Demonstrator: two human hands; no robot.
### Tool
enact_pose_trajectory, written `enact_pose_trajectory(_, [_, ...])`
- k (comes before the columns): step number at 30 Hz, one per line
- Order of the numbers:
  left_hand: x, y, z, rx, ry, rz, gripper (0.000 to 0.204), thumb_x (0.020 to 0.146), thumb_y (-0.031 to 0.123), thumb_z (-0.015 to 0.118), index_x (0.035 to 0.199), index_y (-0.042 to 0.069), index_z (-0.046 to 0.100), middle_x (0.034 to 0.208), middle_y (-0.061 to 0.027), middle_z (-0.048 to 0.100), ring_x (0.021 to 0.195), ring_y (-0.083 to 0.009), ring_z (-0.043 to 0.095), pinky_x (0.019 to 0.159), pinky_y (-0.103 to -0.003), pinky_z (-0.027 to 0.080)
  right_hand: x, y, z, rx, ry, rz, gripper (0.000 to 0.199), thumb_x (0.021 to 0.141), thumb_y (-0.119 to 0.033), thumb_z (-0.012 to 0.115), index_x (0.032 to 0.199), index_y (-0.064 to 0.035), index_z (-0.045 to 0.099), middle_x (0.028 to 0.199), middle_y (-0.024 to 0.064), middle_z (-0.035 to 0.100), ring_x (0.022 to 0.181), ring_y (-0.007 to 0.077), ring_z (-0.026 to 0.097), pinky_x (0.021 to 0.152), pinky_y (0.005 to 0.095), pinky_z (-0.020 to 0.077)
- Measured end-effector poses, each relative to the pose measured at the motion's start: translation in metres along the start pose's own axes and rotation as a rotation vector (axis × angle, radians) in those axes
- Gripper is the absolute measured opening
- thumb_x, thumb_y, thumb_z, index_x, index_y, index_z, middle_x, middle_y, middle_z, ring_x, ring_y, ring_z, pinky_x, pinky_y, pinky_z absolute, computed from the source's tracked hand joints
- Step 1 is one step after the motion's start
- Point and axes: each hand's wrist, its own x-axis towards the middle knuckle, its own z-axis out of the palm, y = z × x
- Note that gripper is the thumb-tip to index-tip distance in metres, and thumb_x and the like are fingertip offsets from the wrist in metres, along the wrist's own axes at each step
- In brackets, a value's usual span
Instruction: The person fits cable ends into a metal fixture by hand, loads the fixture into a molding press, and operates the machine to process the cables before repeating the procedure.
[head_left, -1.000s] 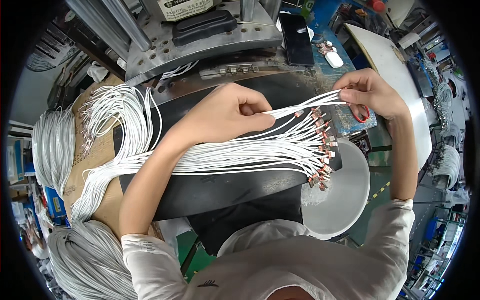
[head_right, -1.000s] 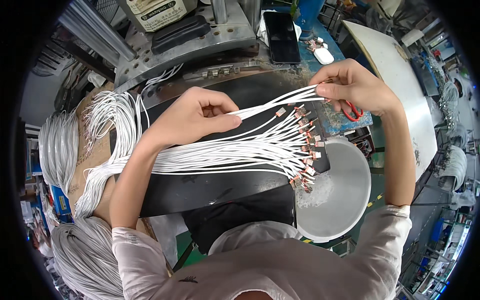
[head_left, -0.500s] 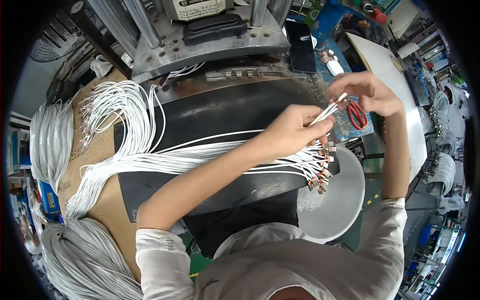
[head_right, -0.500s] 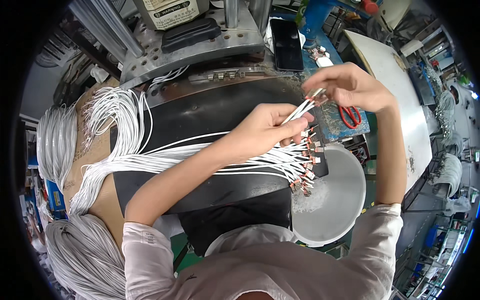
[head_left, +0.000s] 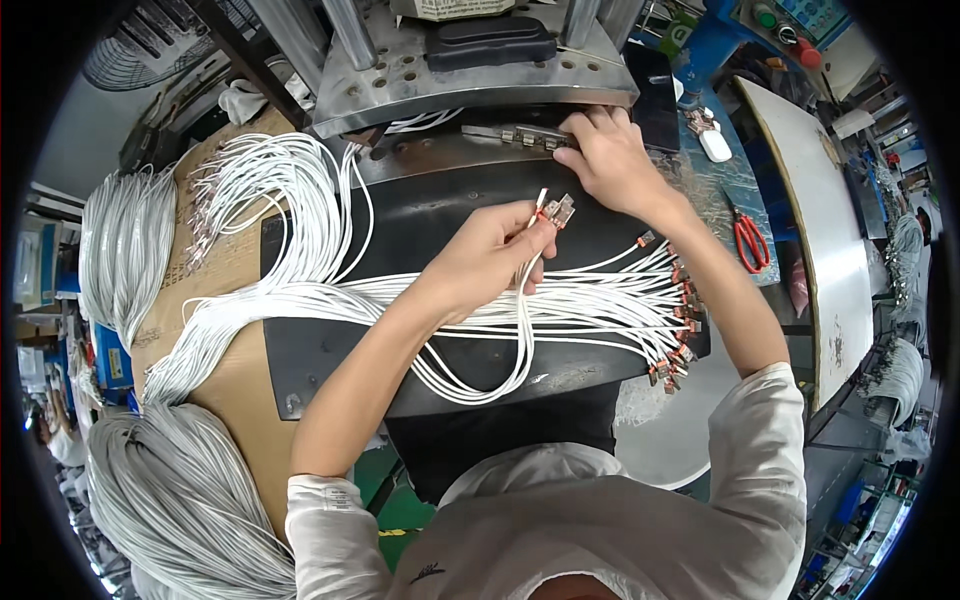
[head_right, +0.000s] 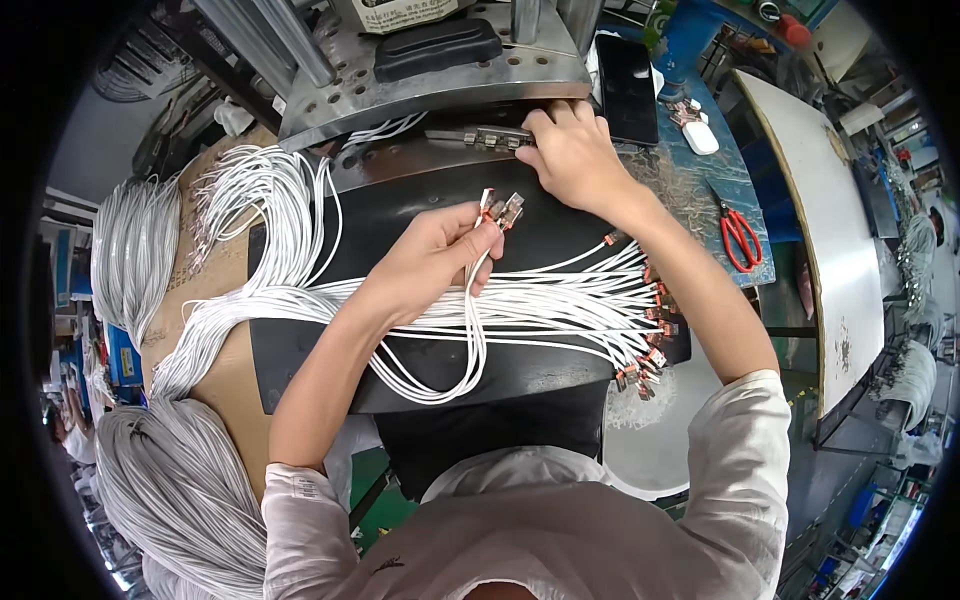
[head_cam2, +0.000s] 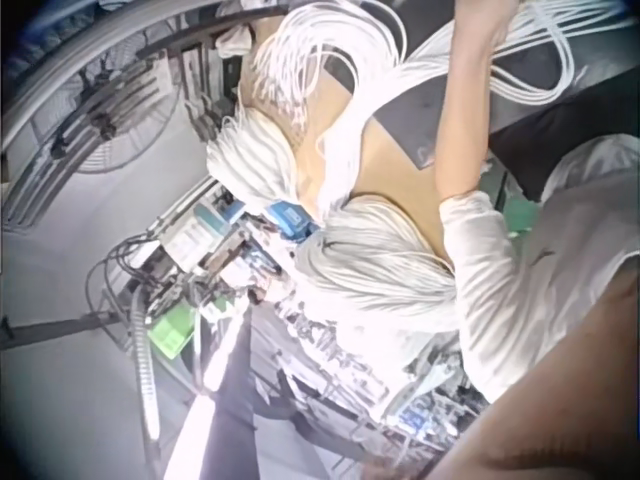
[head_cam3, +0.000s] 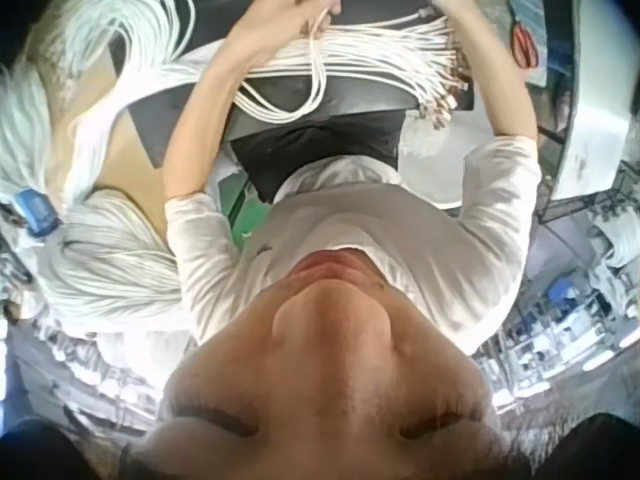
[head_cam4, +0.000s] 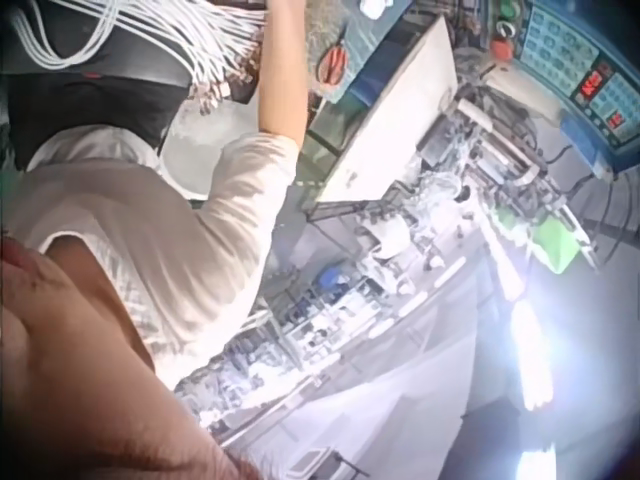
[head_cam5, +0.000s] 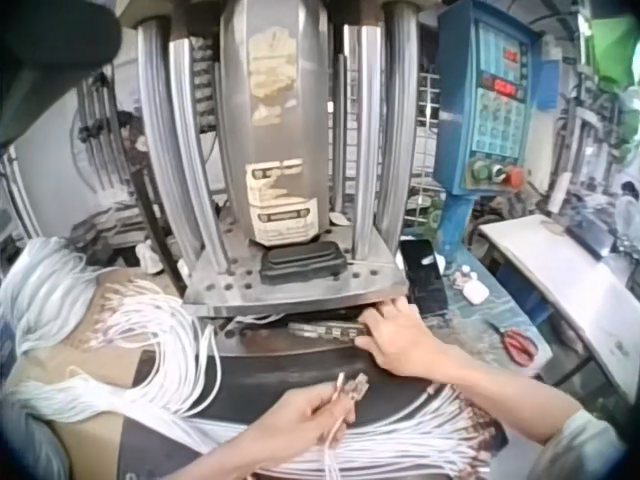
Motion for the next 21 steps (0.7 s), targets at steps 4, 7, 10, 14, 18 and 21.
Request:
enact_pose_trajectory(4, [0.002,0.005,0.000,-0.096,-0.026,-0.052,0.020,0.102,0.019,0.061,0.112,0.003,0.063,0.091,-0.0007,0.061,0.074,-0.0083,0.060,0.067,-0.022,0.053,-0.011,-0.017,0.000,0.230,0.040,0.081,0.039,0.095,-0.027,0.064,0.124,-0.0025,0.059,0.115,0.0198,0.062,0.096,0.0380,0.061,0.082,0.0425,0.0494])
enact_pose_trajectory(7, [0.003,0.002,0.002,-0.126,0.035,-0.091,0.019,0.098,0.016,0.066,0.111,0.002,0.065,0.092,-0.0012,0.064,0.077,-0.0098,0.064,0.072,-0.024,0.056,-0.018,-0.027,-0.029,0.504,-0.234,0.128,0.032,0.099,-0.023,0.060,0.121,0.0004,0.059,0.096,0.0107,0.066,0.081,0.0270,0.062,0.068,0.0357,0.0485])
enact_pose_trajectory(10, [0.009,-0.008,0.007,-0.086,0.126,0.023,0.018,0.093,0.011,0.072,0.102,-0.004,0.067,0.089,-0.0053,0.068,0.074,-0.0108,0.065,0.064,-0.024,0.054,-0.026,-0.031,-0.031,1.085,-0.310,0.370,0.030,0.102,-0.021,0.056,0.120,0.0018,0.059,0.089,0.0056,0.065,0.077,0.0183,0.059,0.068,0.0308,0.0475])
enact_pose_trajectory(14, [0.017,-0.004,0.015,-0.029,0.221,0.045,0.018,0.088,0.008,0.075,0.097,-0.006,0.068,0.087,-0.0066,0.070,0.074,-0.0098,0.065,0.066,-0.024,0.053,-0.031,-0.035,-0.023,1.402,-0.230,0.461,0.028,0.106,-0.020,0.051,0.119,0.0031,0.059,0.087,0.0006,0.062,0.073,0.0086,0.054,0.065,0.0247,0.0453])
enact_pose_trajectory(18, [0.020,-0.001,0.017,0.010,0.242,0.040,0.019,0.086,0.008,0.075,0.097,-0.006,0.067,0.084,-0.0065,0.070,0.074,-0.0090,0.064,0.066,-0.024,0.052,-0.034,-0.038,-0.016,1.379,-0.145,0.431,0.028,0.106,-0.021,0.050,0.119,0.0025,0.060,0.087,-0.0006,0.061,0.071,0.0062,0.052,0.063,0.0218,0.0437])
enact_pose_trajectory(21, [0.020,-0.001,0.018,-0.013,0.242,0.045,0.019,0.088,0.008,0.074,0.098,-0.006,0.068,0.084,-0.0061,0.070,0.073,-0.0086,0.063,0.064,-0.024,0.051,-0.037,-0.044,-0.018,1.356,-0.153,0.451,0.028,0.106,-0.021,0.050,0.119,0.0019,0.060,0.087,-0.0010,0.061,0.070,0.0056,0.051,0.062,0.0207,0.0424])
